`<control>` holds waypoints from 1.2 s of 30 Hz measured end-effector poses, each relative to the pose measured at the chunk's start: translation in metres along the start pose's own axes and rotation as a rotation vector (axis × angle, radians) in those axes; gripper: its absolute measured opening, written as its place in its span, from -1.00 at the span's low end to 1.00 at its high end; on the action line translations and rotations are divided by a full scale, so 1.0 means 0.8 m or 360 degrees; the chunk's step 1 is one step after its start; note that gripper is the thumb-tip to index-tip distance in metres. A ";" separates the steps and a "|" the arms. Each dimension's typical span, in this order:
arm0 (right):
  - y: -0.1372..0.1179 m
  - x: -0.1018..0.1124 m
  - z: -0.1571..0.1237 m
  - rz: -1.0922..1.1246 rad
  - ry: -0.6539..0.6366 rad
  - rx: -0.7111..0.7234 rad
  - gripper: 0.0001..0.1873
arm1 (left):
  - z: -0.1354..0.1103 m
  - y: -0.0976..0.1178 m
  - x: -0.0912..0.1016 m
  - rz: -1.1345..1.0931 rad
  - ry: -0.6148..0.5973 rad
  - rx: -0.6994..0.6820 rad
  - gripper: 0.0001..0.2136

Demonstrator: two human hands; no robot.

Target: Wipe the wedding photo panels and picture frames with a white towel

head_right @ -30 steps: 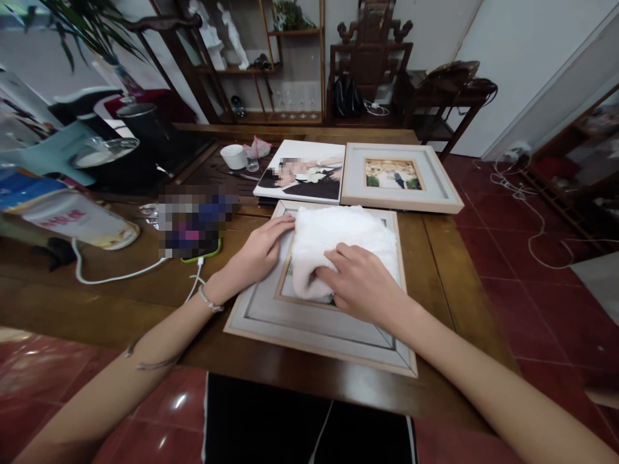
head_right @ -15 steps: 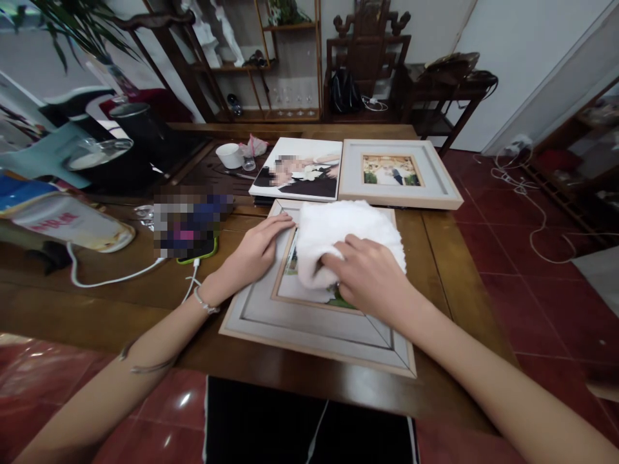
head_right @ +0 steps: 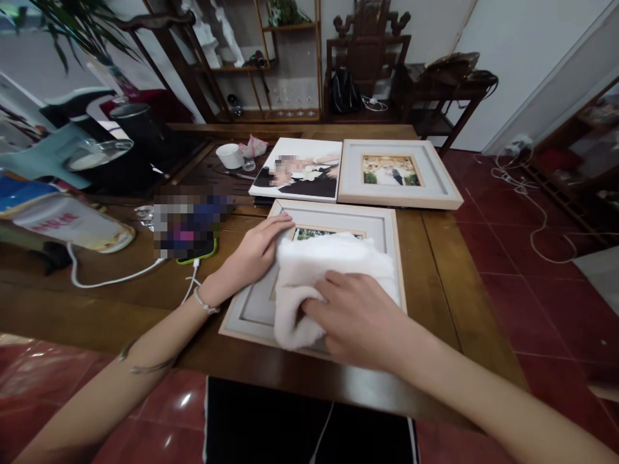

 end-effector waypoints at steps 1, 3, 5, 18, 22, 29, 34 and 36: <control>0.010 -0.001 0.001 -0.0045 0.0012 -0.0046 -0.76 | 0.000 0.000 0.000 0.0005 0.0001 -0.0001 -0.51; 0.031 -0.003 0.004 -0.0138 0.0032 -0.0148 -0.73 | 0.001 0.001 0.001 0.0011 0.0011 -0.0003 -0.51; 0.046 -0.002 0.007 -0.0211 0.0047 -0.0239 -0.72 | 0.001 0.001 0.002 0.0013 0.0023 -0.0004 -0.51; 0.034 -0.009 0.011 -0.0378 0.0099 -0.0171 -0.78 | -0.002 0.002 -0.001 0.0051 -0.0040 0.0030 -0.53; 0.016 -0.012 0.010 -0.0360 0.0101 -0.0057 -0.84 | -0.002 0.003 0.000 0.0061 -0.0052 0.0031 -0.54; 0.007 -0.015 0.007 -0.0297 0.0080 0.0006 -0.87 | -0.002 0.005 0.000 0.0078 -0.0085 0.0006 -0.56; 0.010 -0.013 0.008 -0.0284 0.0085 0.0007 -0.86 | -0.003 0.005 0.001 0.0079 -0.0084 0.0006 -0.55; 0.016 -0.012 0.008 -0.0253 0.0080 -0.0019 -0.83 | -0.002 0.006 0.001 0.0080 -0.0088 0.0009 -0.55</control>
Point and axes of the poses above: each hand's wrist, its own z-axis towards the middle knuckle, its own x-axis out of the back of the hand, y = z × x, the point moved 9 cm from there along z, towards the middle knuckle, and after that the axes turned 4 degrees about x, right-handed, at the moved point
